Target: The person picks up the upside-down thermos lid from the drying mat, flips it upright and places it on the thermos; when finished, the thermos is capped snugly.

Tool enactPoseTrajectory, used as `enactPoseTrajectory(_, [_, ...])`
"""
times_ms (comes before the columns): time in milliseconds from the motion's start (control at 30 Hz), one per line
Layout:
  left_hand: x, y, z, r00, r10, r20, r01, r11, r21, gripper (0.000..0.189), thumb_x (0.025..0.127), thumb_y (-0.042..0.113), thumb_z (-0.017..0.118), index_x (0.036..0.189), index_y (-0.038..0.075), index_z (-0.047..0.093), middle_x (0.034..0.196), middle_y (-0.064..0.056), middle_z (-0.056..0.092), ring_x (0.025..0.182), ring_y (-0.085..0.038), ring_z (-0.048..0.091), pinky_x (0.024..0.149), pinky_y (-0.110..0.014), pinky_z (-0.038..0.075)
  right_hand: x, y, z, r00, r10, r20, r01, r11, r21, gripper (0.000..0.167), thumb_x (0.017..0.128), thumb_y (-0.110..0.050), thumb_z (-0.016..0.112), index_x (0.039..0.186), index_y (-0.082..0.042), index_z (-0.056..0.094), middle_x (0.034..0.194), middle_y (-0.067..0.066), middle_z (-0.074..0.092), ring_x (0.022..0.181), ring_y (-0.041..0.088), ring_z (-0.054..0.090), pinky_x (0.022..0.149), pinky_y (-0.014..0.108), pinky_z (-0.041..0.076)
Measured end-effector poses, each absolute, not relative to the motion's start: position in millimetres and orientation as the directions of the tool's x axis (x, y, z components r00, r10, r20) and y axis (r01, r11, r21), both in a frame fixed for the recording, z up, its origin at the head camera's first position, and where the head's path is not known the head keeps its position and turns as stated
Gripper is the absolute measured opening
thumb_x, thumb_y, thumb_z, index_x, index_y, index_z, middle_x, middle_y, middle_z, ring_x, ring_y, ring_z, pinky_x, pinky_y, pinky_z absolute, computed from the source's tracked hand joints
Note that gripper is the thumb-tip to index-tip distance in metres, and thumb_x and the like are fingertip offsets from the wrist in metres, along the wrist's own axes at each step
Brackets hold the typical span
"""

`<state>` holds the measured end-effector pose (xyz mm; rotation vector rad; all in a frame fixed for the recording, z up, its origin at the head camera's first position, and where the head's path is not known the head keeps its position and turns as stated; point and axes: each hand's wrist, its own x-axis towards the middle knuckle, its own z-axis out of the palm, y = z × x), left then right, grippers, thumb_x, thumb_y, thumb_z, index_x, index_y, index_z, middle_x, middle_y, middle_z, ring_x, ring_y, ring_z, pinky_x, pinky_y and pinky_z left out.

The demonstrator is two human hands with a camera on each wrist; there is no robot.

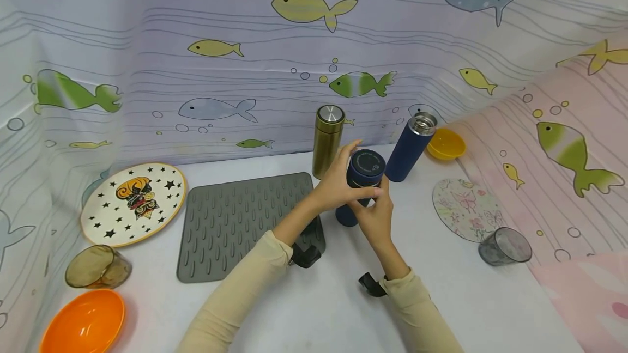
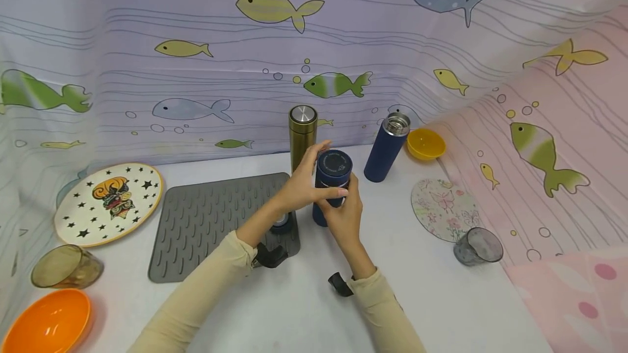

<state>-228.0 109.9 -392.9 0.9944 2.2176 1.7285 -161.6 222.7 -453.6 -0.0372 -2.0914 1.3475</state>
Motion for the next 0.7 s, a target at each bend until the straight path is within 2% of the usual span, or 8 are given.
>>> enactPoseTrajectory(67, [-226.6, 114.0, -393.7, -0.786, 0.545, 0.291, 0.417, 0.120, 0.901, 0.093, 0.077, 0.024, 0.084, 0.151, 0.008, 0.029, 0.148, -0.013, 0.038, 0.135, -0.026, 0.041, 0.111, -0.045, 0.040, -157.8, 219.3, -444.0, -0.792, 0.341, 0.507, -0.314, 0.484, -0.817, 0.069, 0.075, 0.010, 0.079, 0.135, 0.010, 0.043, 0.118, 0.030, 0.061, 0.106, 0.043, 0.064, 0.088, 0.055, 0.053])
enactPoseTrajectory(167, [-228.9, 118.1, -399.1, -0.766, 0.543, 0.345, 0.396, -0.025, 0.918, 0.080, 0.081, 0.015, 0.078, 0.146, 0.002, 0.032, 0.140, -0.019, 0.044, 0.123, -0.031, 0.050, 0.102, -0.040, 0.047, -151.7, 214.0, -430.2, -0.795, 0.335, 0.505, -0.315, 0.484, -0.816, 0.066, 0.076, 0.011, 0.077, 0.132, 0.013, 0.043, 0.118, 0.032, 0.060, 0.107, 0.045, 0.063, 0.088, 0.056, 0.054])
enactPoseTrajectory(233, [-230.9, 118.6, -402.0, -0.739, 0.567, 0.364, 0.360, -0.124, 0.925, 0.077, 0.081, 0.007, 0.071, 0.147, 0.001, 0.031, 0.141, -0.021, 0.043, 0.122, -0.033, 0.050, 0.102, -0.038, 0.048, -149.6, 212.4, -425.7, -0.800, 0.335, 0.497, -0.310, 0.480, -0.821, 0.066, 0.077, 0.009, 0.077, 0.133, 0.012, 0.042, 0.120, 0.031, 0.060, 0.109, 0.045, 0.063, 0.090, 0.057, 0.053])
enactPoseTrajectory(300, [-231.9, 118.7, -403.9, -0.733, 0.580, 0.356, 0.335, -0.147, 0.931, 0.080, 0.080, 0.006, 0.070, 0.148, 0.002, 0.029, 0.142, -0.021, 0.042, 0.123, -0.032, 0.049, 0.103, -0.038, 0.047, -148.9, 212.0, -425.1, -0.802, 0.340, 0.491, -0.307, 0.470, -0.827, 0.066, 0.077, 0.009, 0.078, 0.133, 0.012, 0.043, 0.119, 0.031, 0.060, 0.109, 0.045, 0.062, 0.090, 0.058, 0.053])
enactPoseTrajectory(433, [-233.8, 117.7, -403.2, -0.744, 0.569, 0.350, 0.367, -0.090, 0.926, 0.078, 0.079, 0.011, 0.076, 0.145, 0.002, 0.036, 0.139, -0.019, 0.046, 0.121, -0.027, 0.051, 0.103, -0.037, 0.046, -152.4, 213.8, -432.0, -0.800, 0.339, 0.495, -0.318, 0.459, -0.829, 0.070, 0.076, 0.008, 0.079, 0.136, 0.011, 0.042, 0.121, 0.031, 0.060, 0.111, 0.046, 0.062, 0.091, 0.058, 0.052])
enactPoseTrajectory(500, [-237.3, 115.4, -402.8, -0.724, 0.595, 0.349, 0.352, -0.117, 0.929, 0.070, 0.082, 0.014, 0.071, 0.142, -0.001, 0.039, 0.136, -0.021, 0.050, 0.119, -0.030, 0.053, 0.104, -0.040, 0.045, -157.1, 217.4, -442.7, -0.806, 0.340, 0.484, -0.318, 0.440, -0.839, 0.075, 0.076, 0.001, 0.082, 0.140, 0.006, 0.042, 0.125, 0.026, 0.061, 0.114, 0.041, 0.062, 0.094, 0.055, 0.052])
enactPoseTrajectory(567, [-238.0, 113.6, -400.3, -0.717, 0.614, 0.331, 0.349, -0.095, 0.932, 0.072, 0.081, 0.017, 0.070, 0.144, 0.000, 0.039, 0.139, -0.019, 0.047, 0.122, -0.029, 0.051, 0.104, -0.042, 0.045, -161.3, 221.0, -452.9, -0.815, 0.338, 0.470, -0.313, 0.427, -0.849, 0.078, 0.077, -0.003, 0.084, 0.142, 0.001, 0.041, 0.127, 0.022, 0.061, 0.115, 0.036, 0.062, 0.095, 0.053, 0.051])
enactPoseTrajectory(700, [-231.5, 116.0, -397.2, -0.777, 0.534, 0.335, 0.460, 0.116, 0.880, 0.082, 0.079, 0.033, 0.078, 0.148, 0.009, 0.040, 0.137, -0.012, 0.045, 0.121, -0.024, 0.050, 0.100, -0.041, 0.047, -164.8, 226.1, -463.9, -0.815, 0.333, 0.473, -0.321, 0.420, -0.849, 0.075, 0.078, -0.001, 0.081, 0.142, -0.002, 0.042, 0.128, 0.019, 0.060, 0.116, 0.034, 0.062, 0.095, 0.052, 0.051])
